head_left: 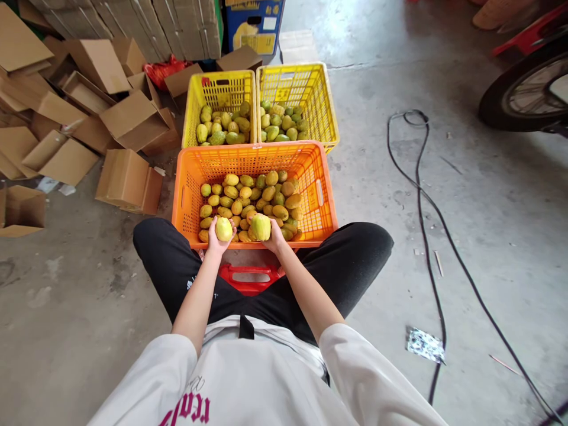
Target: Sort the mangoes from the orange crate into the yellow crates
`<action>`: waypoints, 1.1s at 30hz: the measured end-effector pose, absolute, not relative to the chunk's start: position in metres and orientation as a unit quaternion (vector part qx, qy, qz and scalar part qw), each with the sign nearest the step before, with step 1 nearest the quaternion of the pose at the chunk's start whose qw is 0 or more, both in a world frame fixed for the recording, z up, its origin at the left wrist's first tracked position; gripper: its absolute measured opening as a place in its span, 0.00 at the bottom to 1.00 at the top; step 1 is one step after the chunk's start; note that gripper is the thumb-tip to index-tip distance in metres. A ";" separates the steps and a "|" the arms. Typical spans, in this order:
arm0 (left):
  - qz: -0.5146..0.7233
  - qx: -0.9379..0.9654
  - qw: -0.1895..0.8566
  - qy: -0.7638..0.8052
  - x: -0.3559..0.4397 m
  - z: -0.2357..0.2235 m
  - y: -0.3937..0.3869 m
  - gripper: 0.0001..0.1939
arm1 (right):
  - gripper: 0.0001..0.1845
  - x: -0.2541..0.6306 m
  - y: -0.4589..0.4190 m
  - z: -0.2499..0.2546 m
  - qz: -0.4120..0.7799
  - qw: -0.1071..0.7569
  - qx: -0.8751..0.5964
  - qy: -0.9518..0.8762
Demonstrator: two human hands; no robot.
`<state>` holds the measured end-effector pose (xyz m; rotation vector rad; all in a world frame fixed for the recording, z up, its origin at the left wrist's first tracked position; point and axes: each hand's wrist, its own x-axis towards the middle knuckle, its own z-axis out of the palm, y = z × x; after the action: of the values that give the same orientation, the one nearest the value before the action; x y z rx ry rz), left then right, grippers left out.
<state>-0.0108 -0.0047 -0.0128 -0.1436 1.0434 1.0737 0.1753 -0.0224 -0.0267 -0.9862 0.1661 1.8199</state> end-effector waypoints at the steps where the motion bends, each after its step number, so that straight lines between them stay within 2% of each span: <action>1: 0.485 -0.064 0.728 0.480 -0.011 -0.013 -0.004 0.14 | 0.17 0.175 -0.023 -0.027 0.753 0.510 -0.411 0.066; 6: 0.481 -0.052 0.719 0.499 -0.009 -0.017 -0.006 0.09 | 0.20 0.175 -0.025 -0.024 0.741 0.528 -0.410 0.061; 12: 0.487 -0.040 0.727 0.483 -0.010 -0.019 -0.008 0.08 | 0.11 0.175 -0.027 -0.021 0.741 0.533 -0.399 0.090; 18: 0.482 -0.027 0.718 0.502 -0.010 -0.022 -0.006 0.10 | 0.19 0.177 -0.025 -0.026 0.745 0.537 -0.380 0.115; 22: 0.473 -0.025 0.726 0.499 -0.010 -0.022 -0.006 0.13 | 0.18 0.179 -0.024 -0.029 0.745 0.531 -0.384 0.120; 33: 0.474 -0.056 0.720 0.504 -0.007 -0.024 -0.006 0.11 | 0.19 0.176 -0.022 -0.028 0.739 0.514 -0.419 0.119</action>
<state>-0.0074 -0.0056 -0.0238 -0.1235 1.1134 1.0466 0.1763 -0.0216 -0.0282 -1.0068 0.2870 1.7776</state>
